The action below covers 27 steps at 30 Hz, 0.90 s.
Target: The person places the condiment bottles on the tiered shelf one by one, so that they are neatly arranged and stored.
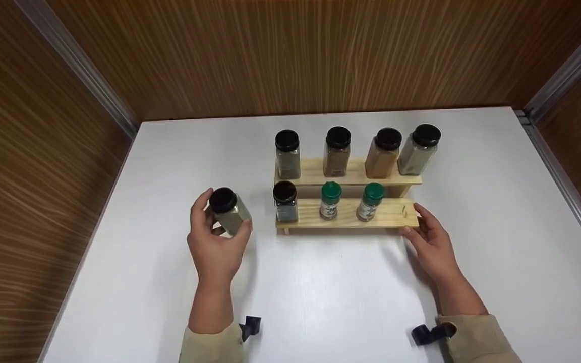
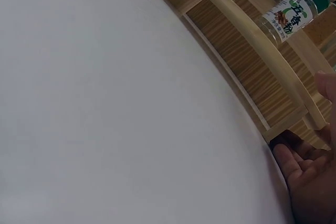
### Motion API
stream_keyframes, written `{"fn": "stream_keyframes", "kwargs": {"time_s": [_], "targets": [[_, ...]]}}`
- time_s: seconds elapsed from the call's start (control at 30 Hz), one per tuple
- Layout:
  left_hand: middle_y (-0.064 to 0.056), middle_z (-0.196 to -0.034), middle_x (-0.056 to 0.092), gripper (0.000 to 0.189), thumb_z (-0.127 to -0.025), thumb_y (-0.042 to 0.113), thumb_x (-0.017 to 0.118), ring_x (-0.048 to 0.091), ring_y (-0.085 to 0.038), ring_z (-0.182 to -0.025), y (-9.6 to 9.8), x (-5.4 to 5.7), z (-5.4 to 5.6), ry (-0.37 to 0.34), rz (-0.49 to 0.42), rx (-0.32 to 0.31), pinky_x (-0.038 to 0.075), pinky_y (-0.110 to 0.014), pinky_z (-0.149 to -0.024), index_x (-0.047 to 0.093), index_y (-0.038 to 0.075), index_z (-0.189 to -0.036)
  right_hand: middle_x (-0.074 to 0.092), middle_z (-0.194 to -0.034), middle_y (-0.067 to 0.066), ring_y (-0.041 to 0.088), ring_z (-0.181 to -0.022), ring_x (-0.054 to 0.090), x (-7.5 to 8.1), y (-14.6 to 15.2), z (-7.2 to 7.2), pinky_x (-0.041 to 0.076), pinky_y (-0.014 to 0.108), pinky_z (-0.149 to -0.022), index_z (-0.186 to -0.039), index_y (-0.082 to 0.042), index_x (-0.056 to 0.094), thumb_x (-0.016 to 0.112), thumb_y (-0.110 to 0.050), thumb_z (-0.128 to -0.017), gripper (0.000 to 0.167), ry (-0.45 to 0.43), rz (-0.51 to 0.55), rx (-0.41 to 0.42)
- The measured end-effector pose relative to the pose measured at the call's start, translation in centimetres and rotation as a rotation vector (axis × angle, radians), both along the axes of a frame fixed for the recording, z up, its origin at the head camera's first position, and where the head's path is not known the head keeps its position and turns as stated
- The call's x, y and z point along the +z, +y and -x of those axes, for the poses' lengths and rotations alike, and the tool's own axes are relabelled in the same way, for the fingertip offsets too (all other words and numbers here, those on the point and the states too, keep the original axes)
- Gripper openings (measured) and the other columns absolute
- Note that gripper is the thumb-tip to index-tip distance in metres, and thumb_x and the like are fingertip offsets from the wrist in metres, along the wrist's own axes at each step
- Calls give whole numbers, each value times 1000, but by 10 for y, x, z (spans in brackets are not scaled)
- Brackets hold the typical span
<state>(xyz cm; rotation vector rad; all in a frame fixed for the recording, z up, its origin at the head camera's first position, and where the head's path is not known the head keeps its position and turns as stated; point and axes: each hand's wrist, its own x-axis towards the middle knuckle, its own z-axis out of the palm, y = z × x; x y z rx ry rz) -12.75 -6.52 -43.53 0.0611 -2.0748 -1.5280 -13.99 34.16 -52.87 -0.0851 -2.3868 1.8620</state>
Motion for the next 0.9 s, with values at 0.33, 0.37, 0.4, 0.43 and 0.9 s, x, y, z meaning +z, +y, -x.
{"fn": "stream_keyframes", "kwargs": {"time_s": [0.33, 0.37, 0.4, 0.43, 0.9], "targets": [[-12, -135, 64, 78, -77, -7, 87, 70, -30, -106, 25, 37, -4, 179, 72, -23, 55, -38, -76, 55, 4, -148, 52, -146, 30, 1, -116, 56, 1, 0, 0, 45, 11, -97, -164, 3, 32, 62, -3, -106, 65, -5, -3, 6], [-13, -137, 63, 78, -77, -7, 87, 70, -30, -106, 27, 40, -3, 191, 80, -29, 55, -38, -76, 55, 4, -148, 51, -147, 31, 0, -116, 56, 1, 0, 0, 45, 11, -97, -164, 3, 32, 62, -3, -106, 65, -6, -3, 6], [-13, -137, 63, 78, -77, -6, 87, 69, -30, -106, 30, 44, -3, 200, 91, -36, 55, -38, -76, 55, 4, -148, 51, -147, 31, 0, -116, 56, 1, 0, 0, 45, 10, -97, -164, 3, 31, 62, -3, -107, 65, -6, -5, 6], [-13, -137, 63, 78, -77, -6, 87, 69, -29, -106, 33, 47, -2, 209, 102, -45, 55, -39, -76, 55, 4, -148, 51, -148, 31, -1, -117, 55, 1, 0, 0, 45, 10, -97, -163, 3, 32, 62, -3, -107, 65, -5, -7, 6], [-15, -132, 65, 78, -76, -3, 91, 71, -26, -106, 84, 87, 8, 328, 35, -172, 61, -36, -74, 55, 1, -146, 51, -147, 30, 2, -114, 58, -2, 2, 0, 48, 13, -97, -166, 1, 25, 71, 13, -94, 87, -21, -1, 32]]}}
